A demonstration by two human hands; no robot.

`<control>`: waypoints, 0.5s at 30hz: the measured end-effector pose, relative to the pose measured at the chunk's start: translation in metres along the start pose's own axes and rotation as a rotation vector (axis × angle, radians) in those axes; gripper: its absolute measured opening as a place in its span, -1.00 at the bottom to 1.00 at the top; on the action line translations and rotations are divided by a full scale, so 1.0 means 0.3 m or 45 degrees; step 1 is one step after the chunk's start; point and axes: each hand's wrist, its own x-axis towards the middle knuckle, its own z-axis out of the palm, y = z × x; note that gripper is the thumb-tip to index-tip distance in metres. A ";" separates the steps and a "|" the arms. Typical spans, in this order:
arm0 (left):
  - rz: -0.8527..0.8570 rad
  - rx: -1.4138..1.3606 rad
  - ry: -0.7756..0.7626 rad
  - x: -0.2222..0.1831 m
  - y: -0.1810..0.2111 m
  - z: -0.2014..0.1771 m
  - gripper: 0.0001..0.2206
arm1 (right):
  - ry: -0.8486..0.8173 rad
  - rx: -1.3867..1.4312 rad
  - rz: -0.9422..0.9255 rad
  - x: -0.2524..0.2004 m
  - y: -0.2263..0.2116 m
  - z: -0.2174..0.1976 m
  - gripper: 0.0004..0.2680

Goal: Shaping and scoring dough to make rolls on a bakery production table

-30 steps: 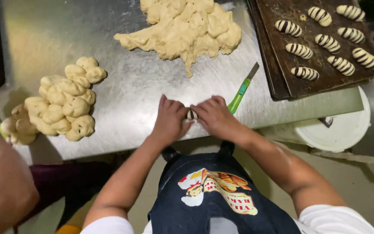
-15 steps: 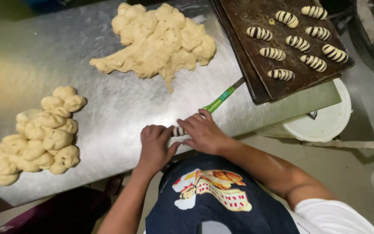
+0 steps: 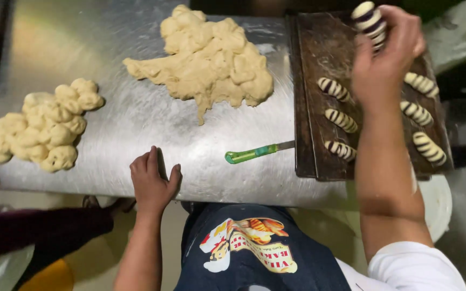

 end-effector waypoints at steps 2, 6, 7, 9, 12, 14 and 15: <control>-0.029 0.026 0.005 0.006 0.025 -0.007 -0.40 | -0.106 -0.064 -0.011 -0.054 0.257 0.163 -0.68; -0.097 0.032 -0.059 0.023 0.028 -0.022 -0.45 | -0.637 -0.548 -0.026 -0.251 0.614 0.464 -0.67; -0.134 0.061 -0.041 0.041 0.027 -0.008 -0.45 | -0.643 -0.512 -0.062 -0.220 0.599 0.432 -0.67; -0.015 -0.032 -0.013 0.016 -0.001 -0.023 -0.47 | -0.785 -0.394 0.061 -0.197 0.536 0.408 -0.56; -0.017 -0.058 0.034 0.005 -0.031 -0.011 -0.49 | -0.810 0.020 0.335 -0.399 0.919 0.579 -0.72; -0.065 -0.038 0.037 -0.013 -0.050 -0.026 -0.48 | -1.028 -0.014 0.260 -0.463 0.810 0.552 -0.73; -0.050 -0.052 0.029 -0.007 -0.054 -0.015 -0.48 | -1.199 -0.085 0.229 -0.506 0.777 0.494 -0.62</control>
